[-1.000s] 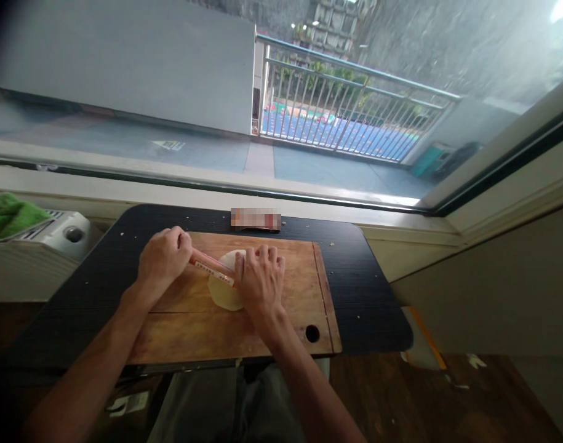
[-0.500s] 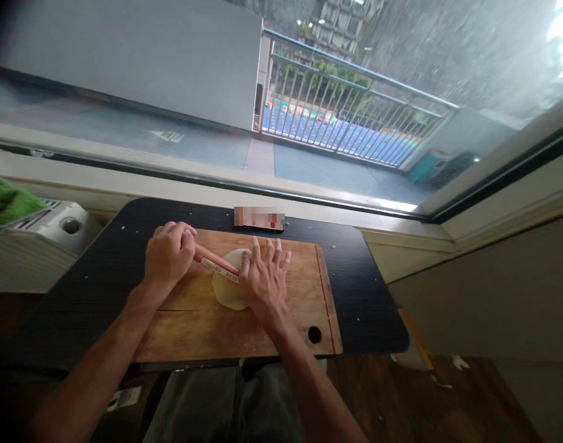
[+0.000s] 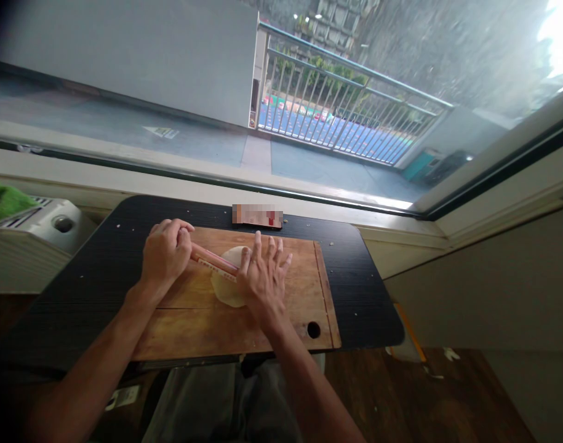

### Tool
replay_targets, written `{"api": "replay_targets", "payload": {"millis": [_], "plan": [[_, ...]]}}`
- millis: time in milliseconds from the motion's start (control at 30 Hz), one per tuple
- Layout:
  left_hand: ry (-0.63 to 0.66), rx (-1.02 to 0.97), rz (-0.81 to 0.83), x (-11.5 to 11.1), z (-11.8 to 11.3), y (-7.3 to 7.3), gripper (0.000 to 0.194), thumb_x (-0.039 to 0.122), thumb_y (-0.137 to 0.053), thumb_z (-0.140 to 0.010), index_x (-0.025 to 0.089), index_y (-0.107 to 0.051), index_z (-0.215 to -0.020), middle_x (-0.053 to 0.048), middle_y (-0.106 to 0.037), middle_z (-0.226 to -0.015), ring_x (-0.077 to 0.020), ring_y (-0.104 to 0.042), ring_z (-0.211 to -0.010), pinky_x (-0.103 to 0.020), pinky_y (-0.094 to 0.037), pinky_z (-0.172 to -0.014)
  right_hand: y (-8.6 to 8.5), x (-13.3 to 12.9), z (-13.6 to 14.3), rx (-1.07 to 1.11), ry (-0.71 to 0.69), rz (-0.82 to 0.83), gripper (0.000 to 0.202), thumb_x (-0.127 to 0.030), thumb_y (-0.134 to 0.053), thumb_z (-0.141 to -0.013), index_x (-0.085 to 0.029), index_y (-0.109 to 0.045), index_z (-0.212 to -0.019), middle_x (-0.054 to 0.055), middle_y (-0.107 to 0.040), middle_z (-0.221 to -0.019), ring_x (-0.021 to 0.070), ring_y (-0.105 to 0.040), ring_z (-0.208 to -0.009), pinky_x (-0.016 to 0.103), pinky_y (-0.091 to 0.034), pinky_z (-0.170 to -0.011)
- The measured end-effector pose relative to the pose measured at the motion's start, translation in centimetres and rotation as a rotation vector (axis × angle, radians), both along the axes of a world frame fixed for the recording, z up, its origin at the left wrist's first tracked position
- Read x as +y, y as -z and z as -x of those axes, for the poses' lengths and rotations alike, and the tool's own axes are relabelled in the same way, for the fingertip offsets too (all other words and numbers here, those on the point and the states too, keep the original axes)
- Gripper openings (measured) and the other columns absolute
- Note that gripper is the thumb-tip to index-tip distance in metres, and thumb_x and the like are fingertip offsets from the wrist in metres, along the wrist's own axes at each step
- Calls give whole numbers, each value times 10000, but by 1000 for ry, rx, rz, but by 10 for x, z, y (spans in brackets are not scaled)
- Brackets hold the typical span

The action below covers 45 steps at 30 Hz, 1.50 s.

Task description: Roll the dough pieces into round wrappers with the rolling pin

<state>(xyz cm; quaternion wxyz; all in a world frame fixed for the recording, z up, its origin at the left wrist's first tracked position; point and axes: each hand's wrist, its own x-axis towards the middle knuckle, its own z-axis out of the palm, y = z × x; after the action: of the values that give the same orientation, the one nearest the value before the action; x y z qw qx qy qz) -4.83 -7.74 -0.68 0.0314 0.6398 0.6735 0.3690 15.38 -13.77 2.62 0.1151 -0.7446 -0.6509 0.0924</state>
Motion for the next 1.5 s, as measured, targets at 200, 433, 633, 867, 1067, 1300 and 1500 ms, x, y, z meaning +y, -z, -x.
{"api": "replay_targets", "payload": {"millis": [200,433,633,867,1067,1300,1500], "plan": [[-9,22,6,0,0,1,281,234,-427,-976,211,-704,-937,-139,-714,-1012,-337,-643,-1030,-457,-512,-932,-3,31,-15,46,16,55,631,-443,-191,-1186,-253,-330,-1771,175,-391,-1786,380,-227,-1708,738,-223,-1327],[-23,24,6,-1,0,2,282,230,-421,-987,219,-699,-939,-129,-720,-1027,-334,-647,-1041,-452,-512,-944,0,10,-4,-21,-1,8,611,-448,-253,-1189,-268,-352,-1765,136,-421,-1776,367,-249,-1698,711,-210,-1341],[-33,0,3,-2,1,3,271,232,-422,-988,234,-683,-915,-117,-719,-1025,-331,-651,-1060,-450,-510,-971,-1,-18,14,-77,19,-52,598,-432,-332,-1172,-256,-432,-1735,163,-433,-1767,371,-290,-1685,691,-224,-1345],[-25,-19,16,0,2,4,246,227,-447,-964,237,-687,-913,-111,-707,-1025,-319,-651,-1065,-442,-511,-986,-1,3,2,-6,6,-6,604,-446,-289,-1176,-291,-380,-1753,137,-455,-1755,378,-298,-1675,721,-240,-1326],[-35,7,29,1,3,4,264,238,-431,-974,233,-688,-916,-119,-711,-1030,-327,-653,-1059,-448,-513,-984,-3,32,-12,34,2,29,605,-417,-241,-1176,-252,-398,-1737,169,-466,-1732,394,-288,-1675,739,-233,-1321],[-40,26,27,-2,3,3,278,250,-423,-986,232,-695,-933,-123,-710,-1026,-332,-655,-1057,-448,-513,-971,-1,25,-9,-18,-8,-5,611,-422,-243,-1177,-244,-381,-1744,172,-430,-1756,376,-240,-1694,714,-228,-1331],[-40,11,26,-3,1,2,295,256,-409,-999,230,-695,-932,-129,-706,-1036,-337,-649,-1081,-460,-512,-989,-1,-10,8,-79,-4,-67,599,-429,-313,-1170,-285,-390,-1747,146,-438,-1756,367,-275,-1680,712,-228,-1336]]}}
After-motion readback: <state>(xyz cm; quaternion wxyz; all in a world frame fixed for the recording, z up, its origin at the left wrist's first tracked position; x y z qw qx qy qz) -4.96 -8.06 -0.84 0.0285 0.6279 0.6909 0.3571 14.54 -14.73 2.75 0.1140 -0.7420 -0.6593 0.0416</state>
